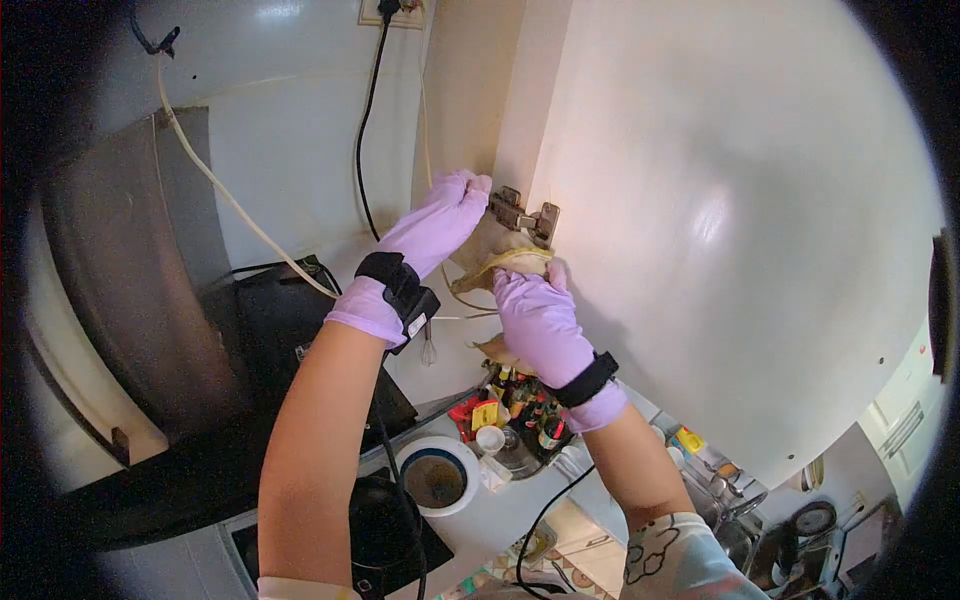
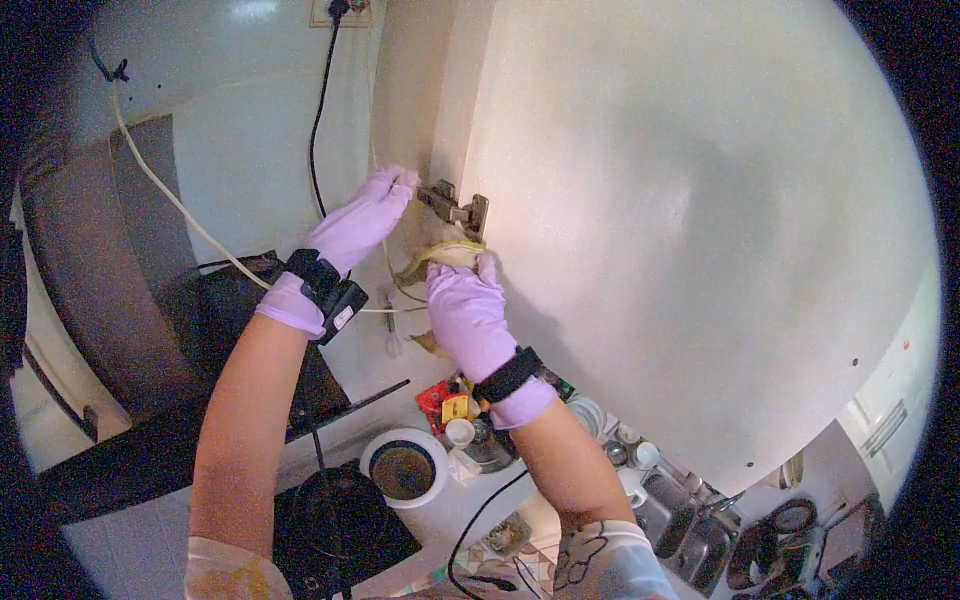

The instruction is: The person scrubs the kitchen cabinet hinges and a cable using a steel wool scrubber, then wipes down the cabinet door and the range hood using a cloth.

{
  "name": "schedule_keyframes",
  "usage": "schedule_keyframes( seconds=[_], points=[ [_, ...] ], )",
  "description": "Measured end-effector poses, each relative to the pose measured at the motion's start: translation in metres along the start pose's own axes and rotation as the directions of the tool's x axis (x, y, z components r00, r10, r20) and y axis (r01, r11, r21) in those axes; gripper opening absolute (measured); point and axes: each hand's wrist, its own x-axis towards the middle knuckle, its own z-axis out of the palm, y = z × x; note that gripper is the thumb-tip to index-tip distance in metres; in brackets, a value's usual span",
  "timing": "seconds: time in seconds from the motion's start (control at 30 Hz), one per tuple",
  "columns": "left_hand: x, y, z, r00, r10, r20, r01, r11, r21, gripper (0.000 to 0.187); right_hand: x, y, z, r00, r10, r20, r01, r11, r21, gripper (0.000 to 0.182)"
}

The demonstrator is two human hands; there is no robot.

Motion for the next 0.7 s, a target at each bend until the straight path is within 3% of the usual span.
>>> schedule_keyframes(
  seconds=[0.07, 0.17, 0.33, 0.43, 0.53, 0.6, 0.63, 0.67, 0.7],
  points=[
    [-0.001, 0.006, -0.003, 1.0, -0.009, 0.021, 0.009, 1.0, 0.001, 0.048, -0.014, 0.006, -0.011, 1.0, -0.012, -0.018, 0.014, 0.996, 0.084, 0.033],
    [-0.003, 0.006, -0.004, 1.0, 0.002, 0.014, -0.002, 1.0, 0.004, 0.049, -0.048, 0.01, -0.018, 1.0, 0.02, 0.015, -0.02, 1.0, 0.005, 0.034],
    [-0.006, 0.014, -0.007, 0.998, -0.032, 0.06, 0.032, 0.999, 0.006, 0.051, -0.029, 0.017, -0.042, 0.996, 0.087, 0.031, -0.087, 0.996, -0.009, 0.044],
    [-0.003, 0.006, -0.005, 0.999, 0.047, 0.008, -0.047, 0.999, -0.004, 0.05, -0.011, 0.021, -0.046, 0.986, 0.169, 0.01, -0.17, 0.985, 0.035, 0.044],
    [-0.003, 0.007, -0.005, 0.999, 0.053, 0.009, -0.053, 0.997, 0.06, 0.048, -0.016, 0.019, -0.032, 0.989, 0.11, -0.102, -0.122, 0.985, -0.12, 0.04],
    [-0.004, 0.004, -0.002, 0.995, 0.071, -0.075, -0.069, 0.997, 0.029, 0.046, -0.034, 0.007, -0.021, 0.995, 0.05, 0.087, -0.033, 0.982, -0.187, 0.037],
    [-0.002, 0.001, -0.001, 0.994, 0.076, -0.077, -0.074, 0.997, 0.025, 0.046, -0.038, 0.005, -0.012, 1.0, 0.013, -0.018, -0.015, 0.996, -0.089, 0.035],
    [0.0, -0.002, 0.0, 0.994, 0.072, -0.079, -0.071, 0.997, 0.018, 0.046, -0.041, 0.008, -0.008, 1.0, 0.013, -0.02, -0.015, 0.996, -0.093, 0.035],
    [0.001, -0.003, -0.001, 0.994, 0.069, -0.082, -0.069, 0.998, 0.011, 0.046, -0.033, 0.009, -0.032, 0.993, 0.032, 0.116, -0.027, 0.999, -0.047, 0.035]
  ],
)
